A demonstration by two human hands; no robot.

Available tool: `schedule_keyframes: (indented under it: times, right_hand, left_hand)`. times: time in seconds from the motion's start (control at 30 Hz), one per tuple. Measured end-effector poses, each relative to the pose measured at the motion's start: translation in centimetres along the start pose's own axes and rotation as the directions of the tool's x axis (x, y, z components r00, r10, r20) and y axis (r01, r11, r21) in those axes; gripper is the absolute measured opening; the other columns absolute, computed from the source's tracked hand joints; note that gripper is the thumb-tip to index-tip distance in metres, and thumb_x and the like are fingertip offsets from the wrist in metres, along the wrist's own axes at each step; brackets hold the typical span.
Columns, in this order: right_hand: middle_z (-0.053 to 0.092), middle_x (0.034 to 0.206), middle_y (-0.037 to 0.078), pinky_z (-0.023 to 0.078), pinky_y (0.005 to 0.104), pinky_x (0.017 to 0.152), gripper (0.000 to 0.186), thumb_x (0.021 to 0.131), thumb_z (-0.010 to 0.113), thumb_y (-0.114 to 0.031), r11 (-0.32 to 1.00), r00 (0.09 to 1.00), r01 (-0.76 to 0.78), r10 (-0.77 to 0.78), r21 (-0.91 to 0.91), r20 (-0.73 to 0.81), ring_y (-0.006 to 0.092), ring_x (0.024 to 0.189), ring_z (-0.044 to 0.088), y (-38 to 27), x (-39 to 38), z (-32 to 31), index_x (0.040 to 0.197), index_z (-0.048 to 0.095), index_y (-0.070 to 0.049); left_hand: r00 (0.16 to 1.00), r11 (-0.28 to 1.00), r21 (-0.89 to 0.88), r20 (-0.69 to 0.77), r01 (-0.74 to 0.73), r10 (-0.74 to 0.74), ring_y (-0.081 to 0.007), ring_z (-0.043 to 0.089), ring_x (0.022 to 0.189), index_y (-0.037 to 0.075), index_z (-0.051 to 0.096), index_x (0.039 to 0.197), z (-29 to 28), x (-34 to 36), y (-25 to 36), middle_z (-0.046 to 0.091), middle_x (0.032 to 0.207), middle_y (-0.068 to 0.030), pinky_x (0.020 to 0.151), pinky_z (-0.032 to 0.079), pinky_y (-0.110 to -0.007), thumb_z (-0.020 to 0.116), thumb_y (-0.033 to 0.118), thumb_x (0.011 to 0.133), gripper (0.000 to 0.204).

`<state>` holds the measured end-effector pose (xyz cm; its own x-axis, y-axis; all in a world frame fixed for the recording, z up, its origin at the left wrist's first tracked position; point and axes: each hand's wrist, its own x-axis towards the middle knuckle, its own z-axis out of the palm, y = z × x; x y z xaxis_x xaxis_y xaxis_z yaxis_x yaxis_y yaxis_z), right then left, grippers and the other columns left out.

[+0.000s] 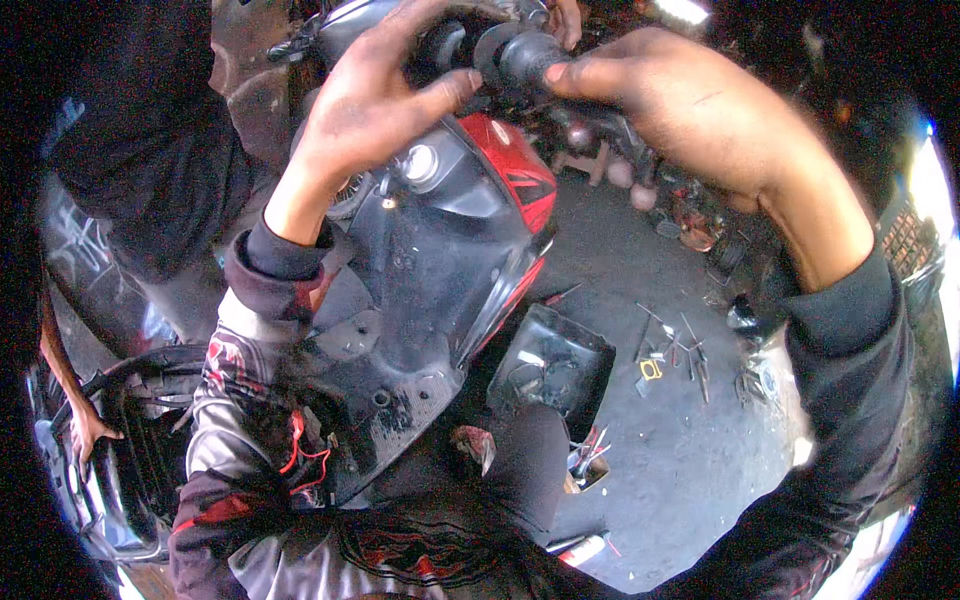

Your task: The person disassembles the handlebar grip mechanism of a motorcycle by hand, reaches into the engine compartment, and then pulls and cuts a cable at the handlebar using pliers.

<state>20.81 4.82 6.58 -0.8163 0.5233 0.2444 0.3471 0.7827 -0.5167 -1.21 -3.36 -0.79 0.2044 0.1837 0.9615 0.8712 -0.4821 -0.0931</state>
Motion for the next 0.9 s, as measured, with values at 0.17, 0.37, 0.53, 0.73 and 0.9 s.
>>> schedule_keyframes:
  times: [0.17, 0.37, 0.53, 0.73, 0.9]
  right_hand:
    - [0.066, 0.072, 0.004, 0.048, 0.0274, 0.045, 0.042, 0.098, 0.063, -0.041, 1.0, 1.0, 0.006, -0.006, -0.014, 0.005, 0.0125, 0.048, 0.058, -0.4, -0.2, -0.1, 0.093, 0.071, 0.0]
    - [0.066, 0.072, 0.003, 0.047, 0.0275, 0.043, 0.04, 0.098, 0.064, -0.039, 0.998, 0.999, 0.036, -0.037, -0.042, -0.025, 0.0113, 0.048, 0.058, 0.1, 0.2, -0.2, 0.094, 0.072, 0.0]
    - [0.067, 0.077, 0.003, 0.046, 0.0268, 0.042, 0.038, 0.098, 0.064, -0.037, 1.0, 0.999, -0.02, 0.021, -0.024, 0.025, 0.011, 0.05, 0.059, -0.9, -0.3, -0.6, 0.098, 0.072, 0.0]
    - [0.072, 0.089, 0.01, 0.058, 0.0259, 0.049, 0.046, 0.103, 0.057, -0.04, 0.863, 0.991, -0.075, 0.01, 0.499, 0.131, 0.0138, 0.059, 0.068, 0.3, 0.1, -0.4, 0.122, 0.061, 0.002]
    - [0.069, 0.128, 0.021, 0.055, 0.0471, 0.102, 0.048, 0.105, 0.042, -0.029, 0.46, 0.942, 0.271, -0.307, 0.846, -0.135, 0.033, 0.114, 0.069, 9.4, -0.4, 3.8, 0.135, 0.06, 0.005]
  left_hand:
    - [0.991, 0.972, -0.203, 0.095, 0.117, -0.099, -0.0384, 0.062, 0.11, -0.002, 0.061, 0.123, 0.7, 0.7, -1.6, 0.06, 0.115, -0.0202, 0.098, 0.048, -0.041, 0.067, 0.003, 0.083, 0.041]
    - [0.975, 0.993, 0.095, 0.206, 0.068, -0.087, -0.041, 0.059, 0.11, 0.002, 0.06, 0.127, -1.1, 0.9, 0.4, 0.059, 0.118, -0.0191, 0.093, 0.047, -0.048, 0.074, 0.008, 0.082, 0.047]
    - [0.992, 0.958, 0.281, 0.087, 0.06, -0.088, -0.0417, 0.057, 0.114, 0.006, 0.058, 0.128, 0.6, 0.3, 1.5, 0.059, 0.121, -0.0169, 0.091, 0.045, -0.053, 0.078, 0.01, 0.078, 0.054]
    - [0.998, 0.979, 0.2, 0.041, 0.028, -0.037, -0.0415, 0.057, 0.11, 0.007, 0.056, 0.124, 0.9, -0.1, -0.4, 0.058, 0.113, -0.0163, 0.087, 0.046, -0.049, 0.08, 0.009, 0.074, 0.055]
    - [0.983, 0.964, 0.253, 0.14, 0.083, -0.121, -0.0422, 0.06, 0.107, 0.006, 0.056, 0.124, -0.6, 0.9, 1.4, 0.059, 0.112, -0.0182, 0.086, 0.046, -0.05, 0.079, 0.01, 0.075, 0.054]
